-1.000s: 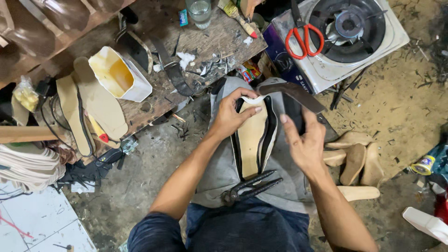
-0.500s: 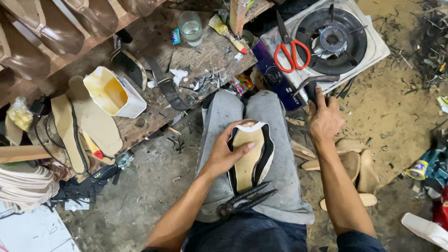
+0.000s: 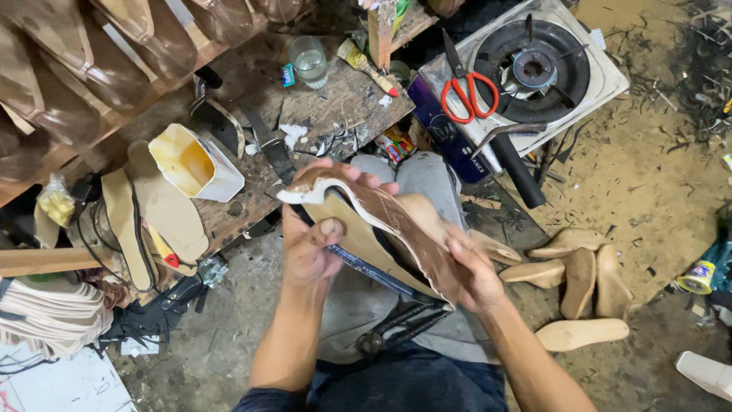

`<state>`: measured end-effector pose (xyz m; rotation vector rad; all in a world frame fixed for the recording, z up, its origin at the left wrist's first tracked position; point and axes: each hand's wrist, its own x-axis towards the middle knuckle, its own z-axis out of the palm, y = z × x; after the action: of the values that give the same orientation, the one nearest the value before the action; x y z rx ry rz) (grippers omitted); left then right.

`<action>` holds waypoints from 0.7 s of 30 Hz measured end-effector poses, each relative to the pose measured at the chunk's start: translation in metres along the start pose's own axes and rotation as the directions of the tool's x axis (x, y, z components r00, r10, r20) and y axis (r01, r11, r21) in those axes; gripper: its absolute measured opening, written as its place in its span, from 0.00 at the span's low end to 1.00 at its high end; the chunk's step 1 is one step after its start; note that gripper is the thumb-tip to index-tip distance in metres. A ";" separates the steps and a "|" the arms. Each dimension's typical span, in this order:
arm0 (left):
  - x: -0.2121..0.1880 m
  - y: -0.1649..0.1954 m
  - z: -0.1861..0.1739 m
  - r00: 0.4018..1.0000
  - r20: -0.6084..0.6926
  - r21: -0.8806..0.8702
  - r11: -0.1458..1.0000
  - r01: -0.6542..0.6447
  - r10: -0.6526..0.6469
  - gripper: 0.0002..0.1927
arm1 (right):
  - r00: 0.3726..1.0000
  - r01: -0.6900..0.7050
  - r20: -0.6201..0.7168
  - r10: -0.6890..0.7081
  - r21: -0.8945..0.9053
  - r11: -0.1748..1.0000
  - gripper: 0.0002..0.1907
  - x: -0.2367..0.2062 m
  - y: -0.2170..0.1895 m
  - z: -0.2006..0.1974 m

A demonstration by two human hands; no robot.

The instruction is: The person assembles a beige high-heeled shoe by attaching the sole and upper using pliers and a hammer. They trim excess material with scissors, then inspect the finished shoe before placing it on a shelf.

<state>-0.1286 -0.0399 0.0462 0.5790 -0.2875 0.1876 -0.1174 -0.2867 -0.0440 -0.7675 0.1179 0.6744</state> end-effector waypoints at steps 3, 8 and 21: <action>0.011 -0.009 0.011 1.000 -0.014 -0.044 0.999 -0.022 0.021 0.36 | 0.996 0.025 0.071 -0.044 0.250 0.968 0.38 -0.034 0.023 0.023; -0.002 -0.030 -0.002 0.880 -0.474 0.258 0.960 0.105 0.032 0.36 | 0.911 0.401 -0.081 -0.405 -0.056 0.914 0.41 -0.061 0.021 0.047; -0.028 -0.078 -0.068 0.940 -0.300 0.210 0.950 0.232 -0.163 0.24 | 0.738 0.629 0.314 -0.598 -0.641 0.440 0.41 -0.063 0.014 0.069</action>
<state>-0.1205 -0.0687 -0.0568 0.8105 0.0722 0.1063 -0.1846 -0.2656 0.0185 -1.4661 -0.5033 -0.0263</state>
